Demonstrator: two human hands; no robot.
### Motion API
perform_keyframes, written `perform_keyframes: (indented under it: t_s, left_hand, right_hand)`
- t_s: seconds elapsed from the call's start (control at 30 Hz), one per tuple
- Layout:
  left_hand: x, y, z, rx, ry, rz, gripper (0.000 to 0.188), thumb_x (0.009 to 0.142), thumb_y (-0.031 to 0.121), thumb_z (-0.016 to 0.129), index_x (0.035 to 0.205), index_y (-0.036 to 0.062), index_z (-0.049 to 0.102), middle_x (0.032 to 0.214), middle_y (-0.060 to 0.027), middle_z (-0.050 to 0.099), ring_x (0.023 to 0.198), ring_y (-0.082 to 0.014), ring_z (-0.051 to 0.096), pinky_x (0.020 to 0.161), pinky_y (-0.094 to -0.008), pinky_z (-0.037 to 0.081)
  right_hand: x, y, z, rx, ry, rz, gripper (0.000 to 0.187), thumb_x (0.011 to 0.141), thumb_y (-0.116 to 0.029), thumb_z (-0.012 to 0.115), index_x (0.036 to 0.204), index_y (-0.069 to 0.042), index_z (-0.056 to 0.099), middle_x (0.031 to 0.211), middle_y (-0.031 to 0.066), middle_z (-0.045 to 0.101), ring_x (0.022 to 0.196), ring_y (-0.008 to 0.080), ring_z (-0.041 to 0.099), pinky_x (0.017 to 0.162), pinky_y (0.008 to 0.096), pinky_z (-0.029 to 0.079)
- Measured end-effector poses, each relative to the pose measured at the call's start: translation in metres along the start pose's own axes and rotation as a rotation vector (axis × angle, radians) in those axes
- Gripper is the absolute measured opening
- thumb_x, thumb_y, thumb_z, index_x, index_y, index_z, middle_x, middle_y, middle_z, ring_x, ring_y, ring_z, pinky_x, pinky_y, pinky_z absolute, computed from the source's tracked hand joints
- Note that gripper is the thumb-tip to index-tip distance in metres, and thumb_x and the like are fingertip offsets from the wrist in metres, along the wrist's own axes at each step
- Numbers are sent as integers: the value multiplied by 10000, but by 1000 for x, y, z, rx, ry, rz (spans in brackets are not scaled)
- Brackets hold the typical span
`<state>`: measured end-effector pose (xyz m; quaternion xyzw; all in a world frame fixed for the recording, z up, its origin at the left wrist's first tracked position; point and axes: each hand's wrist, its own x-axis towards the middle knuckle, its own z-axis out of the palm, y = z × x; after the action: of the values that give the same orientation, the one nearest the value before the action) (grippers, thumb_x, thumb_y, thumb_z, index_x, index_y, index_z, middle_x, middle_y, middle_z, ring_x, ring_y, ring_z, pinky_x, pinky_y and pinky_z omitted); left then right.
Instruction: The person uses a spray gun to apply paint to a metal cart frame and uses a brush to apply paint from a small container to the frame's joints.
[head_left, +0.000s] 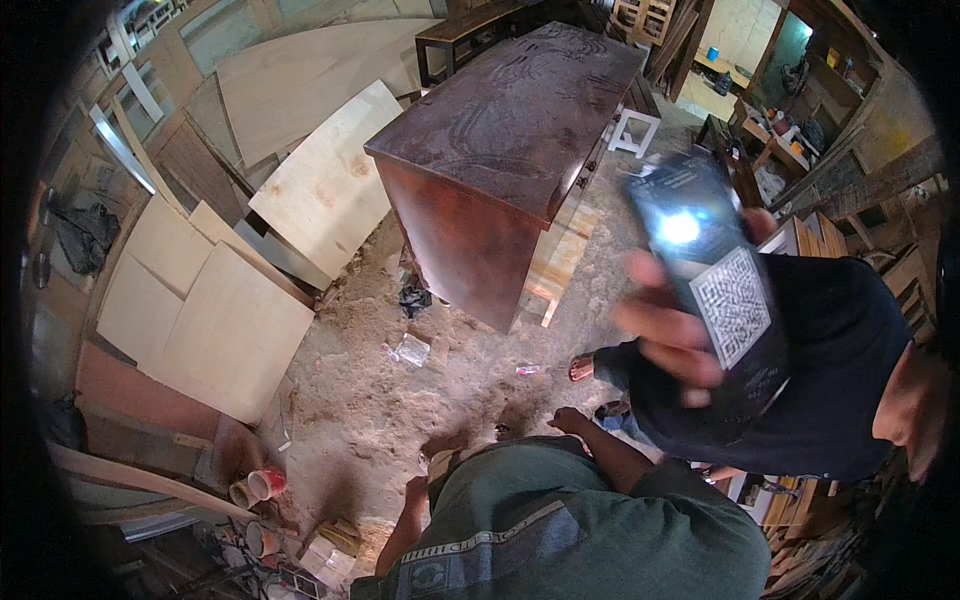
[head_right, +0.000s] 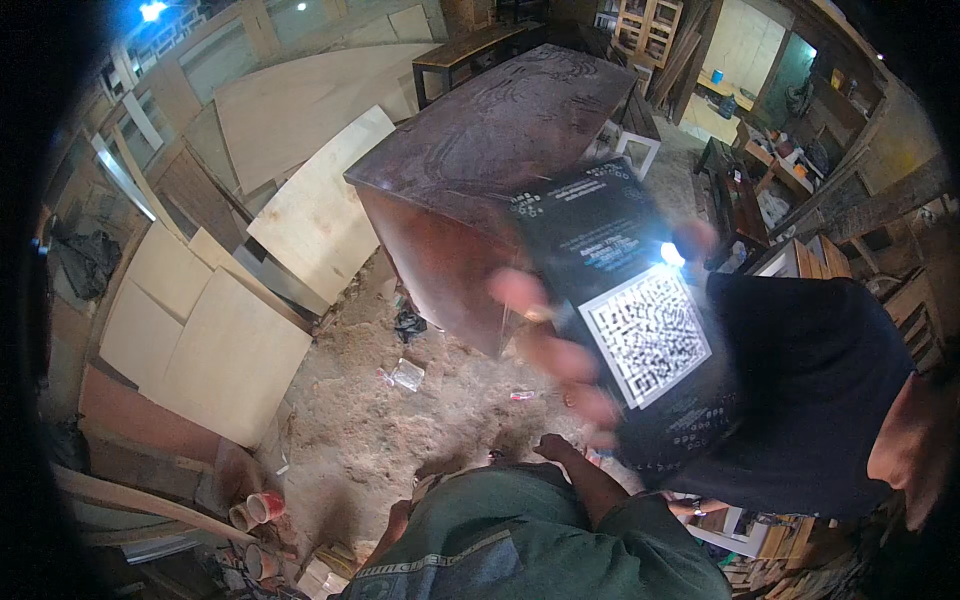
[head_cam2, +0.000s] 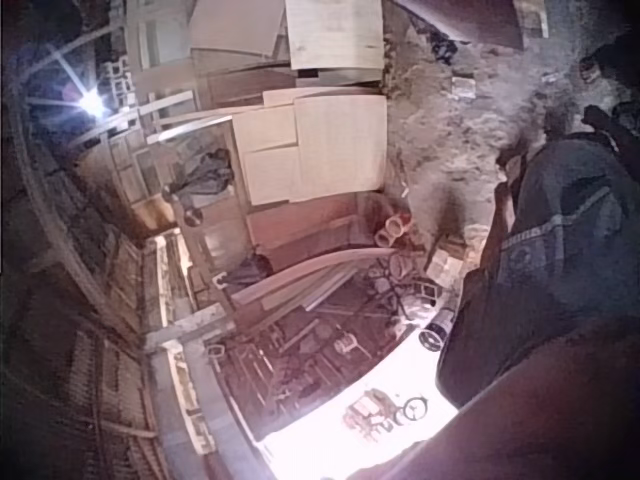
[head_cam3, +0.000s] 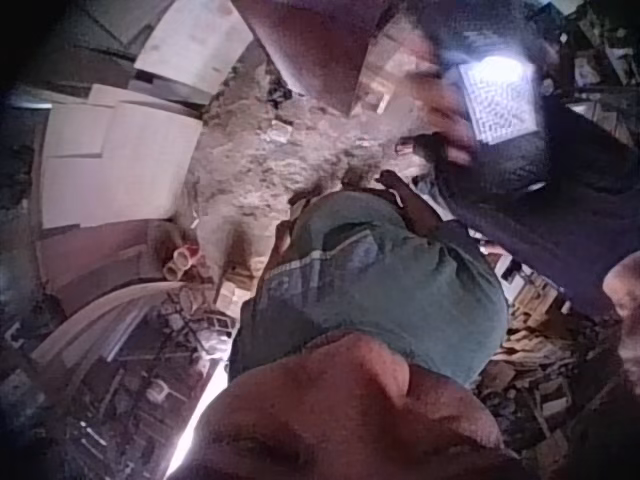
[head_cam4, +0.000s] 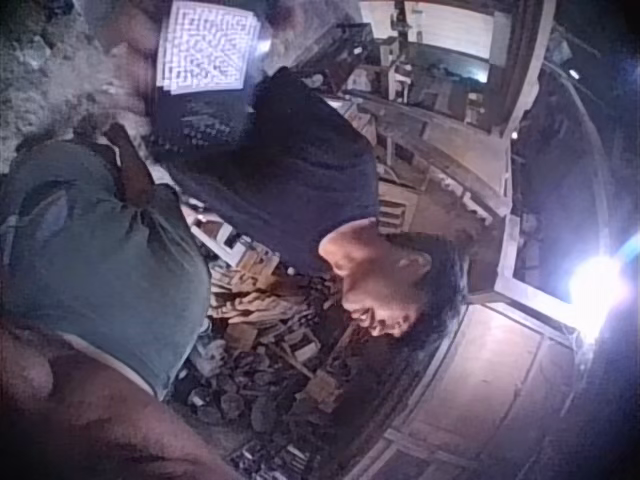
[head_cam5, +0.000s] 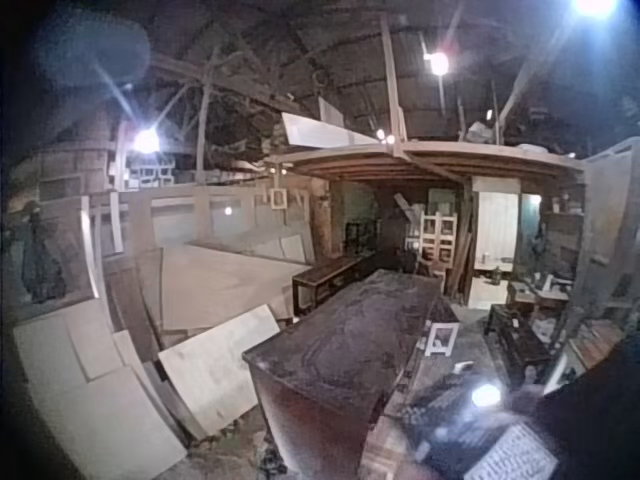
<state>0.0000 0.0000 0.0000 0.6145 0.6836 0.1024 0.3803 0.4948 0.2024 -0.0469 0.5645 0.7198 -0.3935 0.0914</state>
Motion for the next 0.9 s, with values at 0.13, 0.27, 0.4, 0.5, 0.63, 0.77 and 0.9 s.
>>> perform_keyframes:
  t_s: [0.13,0.27,0.4,0.5,0.63,0.77,0.9]
  left_hand:
    - [-39,-11,-17,15,29,-36,297,919,318,590,927,41,698,831,-151,691,810,-292,665,712,-431,506]
    - [-9,6,-6,-131,14,6,244,858,290,611,889,57,676,840,-151,679,839,-324,668,733,-477,528]
    - [-12,2,-14,294,-38,31,229,903,261,612,899,60,722,886,-88,715,766,-242,686,719,-437,554]
    - [-58,-18,-7,123,112,-128,217,825,271,604,741,106,718,787,-140,692,769,-318,677,661,-484,524]
    - [-97,-25,6,52,301,18,165,773,232,625,692,110,701,698,-111,668,659,-303,654,597,-470,506]
    - [-122,-53,35,-99,352,-611,348,859,354,574,836,44,731,862,-165,720,854,-346,706,736,-478,549]
    - [-145,-48,54,240,245,-547,207,848,272,598,913,115,717,933,-119,702,883,-312,687,788,-413,551]
  right_hand:
    - [-13,-60,-18,-130,-211,-69,541,937,-517,566,1182,-43,654,1063,165,681,996,343,668,861,467,532]
    - [24,89,57,-257,-19,-275,406,916,-461,604,1083,-107,711,1004,156,702,902,367,665,818,478,524]
    - [42,38,49,-366,-229,-286,353,906,-376,626,1223,-233,682,1049,136,704,1023,341,653,884,479,522]
    - [17,-66,-3,-243,-343,-189,270,898,-375,636,1030,-160,733,857,140,713,913,326,684,825,480,536]
    - [34,-38,26,-328,-354,-407,320,887,-426,644,912,-120,731,778,141,703,796,331,697,715,460,550]
    - [61,-112,-10,95,-444,-100,323,874,-381,673,909,-62,708,755,137,693,655,272,694,561,400,546]
    - [60,-209,-64,33,-416,-224,337,872,-342,705,896,-7,679,731,98,677,547,220,677,448,348,529]
